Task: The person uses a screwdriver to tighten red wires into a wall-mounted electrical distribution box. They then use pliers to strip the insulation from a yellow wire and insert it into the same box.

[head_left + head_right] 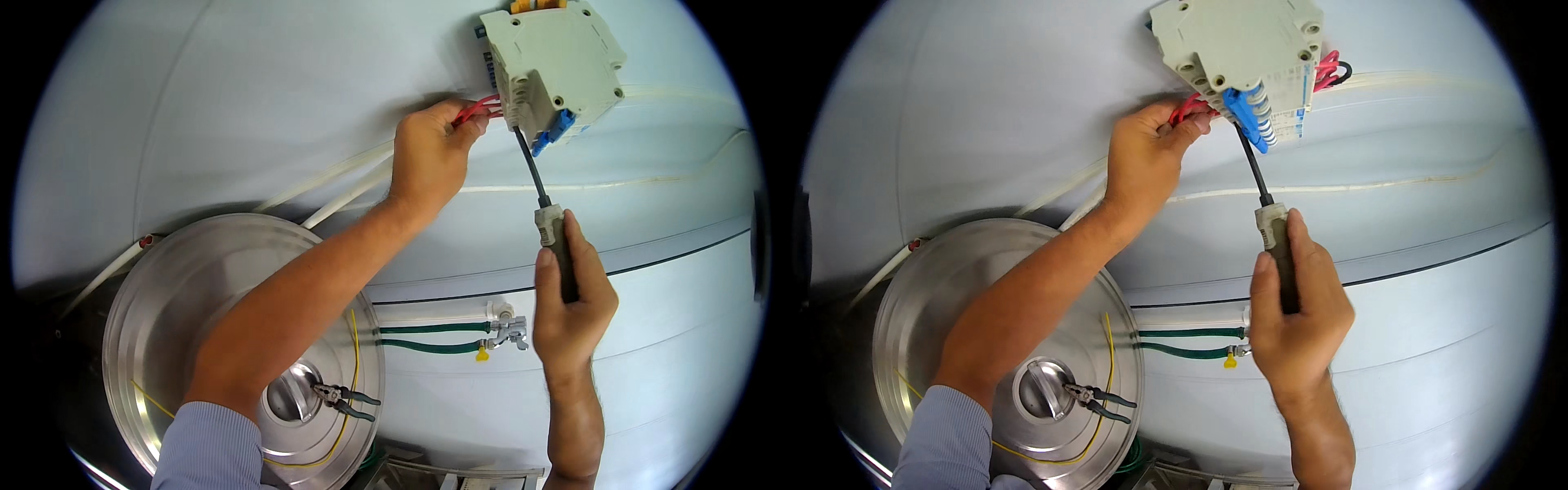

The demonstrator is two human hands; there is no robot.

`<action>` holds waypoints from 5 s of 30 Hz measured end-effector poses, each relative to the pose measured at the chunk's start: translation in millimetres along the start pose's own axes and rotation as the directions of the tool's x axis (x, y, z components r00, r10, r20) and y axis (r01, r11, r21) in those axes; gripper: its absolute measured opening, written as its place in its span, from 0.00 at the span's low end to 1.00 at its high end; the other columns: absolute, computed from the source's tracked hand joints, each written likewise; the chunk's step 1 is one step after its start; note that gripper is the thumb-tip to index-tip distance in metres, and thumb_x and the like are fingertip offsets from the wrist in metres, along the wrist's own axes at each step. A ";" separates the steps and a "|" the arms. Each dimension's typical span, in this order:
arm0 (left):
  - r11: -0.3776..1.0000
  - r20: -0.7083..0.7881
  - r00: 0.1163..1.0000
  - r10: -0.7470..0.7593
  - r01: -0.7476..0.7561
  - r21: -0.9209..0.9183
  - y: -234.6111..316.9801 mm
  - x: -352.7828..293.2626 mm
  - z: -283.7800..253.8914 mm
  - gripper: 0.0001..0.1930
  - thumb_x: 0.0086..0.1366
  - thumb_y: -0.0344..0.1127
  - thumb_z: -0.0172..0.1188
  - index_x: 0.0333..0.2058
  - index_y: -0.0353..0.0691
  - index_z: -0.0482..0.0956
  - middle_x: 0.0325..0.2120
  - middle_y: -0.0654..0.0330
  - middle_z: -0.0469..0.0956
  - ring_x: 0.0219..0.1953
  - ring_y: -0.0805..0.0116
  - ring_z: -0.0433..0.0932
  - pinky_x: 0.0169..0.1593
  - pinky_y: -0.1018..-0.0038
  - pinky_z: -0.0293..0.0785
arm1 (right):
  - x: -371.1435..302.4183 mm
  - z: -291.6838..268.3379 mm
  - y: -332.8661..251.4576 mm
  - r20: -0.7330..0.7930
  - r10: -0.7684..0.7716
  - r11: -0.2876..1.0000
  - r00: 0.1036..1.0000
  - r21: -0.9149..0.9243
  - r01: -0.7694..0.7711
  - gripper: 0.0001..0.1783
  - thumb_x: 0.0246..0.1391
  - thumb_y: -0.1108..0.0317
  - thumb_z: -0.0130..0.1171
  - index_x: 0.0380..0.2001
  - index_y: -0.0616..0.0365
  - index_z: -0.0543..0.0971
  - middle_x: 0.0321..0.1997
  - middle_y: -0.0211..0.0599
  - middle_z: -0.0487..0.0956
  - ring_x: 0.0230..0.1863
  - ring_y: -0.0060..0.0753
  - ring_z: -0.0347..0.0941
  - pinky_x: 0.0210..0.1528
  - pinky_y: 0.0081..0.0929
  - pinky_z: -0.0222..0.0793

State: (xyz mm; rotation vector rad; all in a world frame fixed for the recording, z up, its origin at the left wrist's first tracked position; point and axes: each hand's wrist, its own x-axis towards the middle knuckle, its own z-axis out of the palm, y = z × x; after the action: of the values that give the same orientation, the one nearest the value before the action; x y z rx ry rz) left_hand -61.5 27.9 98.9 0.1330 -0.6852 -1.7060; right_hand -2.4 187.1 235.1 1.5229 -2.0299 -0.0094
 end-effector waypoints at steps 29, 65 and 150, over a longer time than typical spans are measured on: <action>1.000 0.102 0.995 -0.017 0.019 -0.016 -3.5 8.0 -8.4 0.09 0.67 0.31 0.61 0.41 0.32 0.84 0.31 0.61 0.83 0.33 0.76 0.74 0.39 0.79 0.69 | -4.0 -1.6 18.0 0.007 -0.170 0.956 0.985 -0.241 0.167 0.25 0.57 0.77 0.58 0.59 0.65 0.73 0.42 0.42 0.80 0.33 0.32 0.79 0.31 0.27 0.76; 0.997 0.102 0.993 -0.053 0.058 -0.046 -0.8 5.8 -5.9 0.09 0.66 0.28 0.60 0.42 0.31 0.83 0.32 0.60 0.84 0.34 0.77 0.77 0.40 0.79 0.72 | 10.4 -6.8 7.2 0.062 -0.160 0.930 0.985 -0.325 0.171 0.18 0.63 0.70 0.56 0.53 0.66 0.78 0.26 0.37 0.78 0.21 0.25 0.71 0.24 0.21 0.68; 0.995 0.133 0.986 0.101 -0.103 0.009 -14.4 9.1 -7.6 0.07 0.65 0.29 0.60 0.38 0.31 0.82 0.29 0.61 0.83 0.25 0.79 0.69 0.31 0.79 0.68 | -6.5 8.0 -25.5 -0.083 0.375 0.915 0.923 0.191 -0.355 0.18 0.58 0.73 0.61 0.50 0.72 0.79 0.31 0.39 0.84 0.24 0.19 0.72 0.27 0.17 0.69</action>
State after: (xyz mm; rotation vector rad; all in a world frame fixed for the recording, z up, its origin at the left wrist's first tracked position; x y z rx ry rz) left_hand -72.9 18.0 87.9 -0.0047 -0.7906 -1.6219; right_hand 17.3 181.3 216.8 1.1835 -2.2337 0.4053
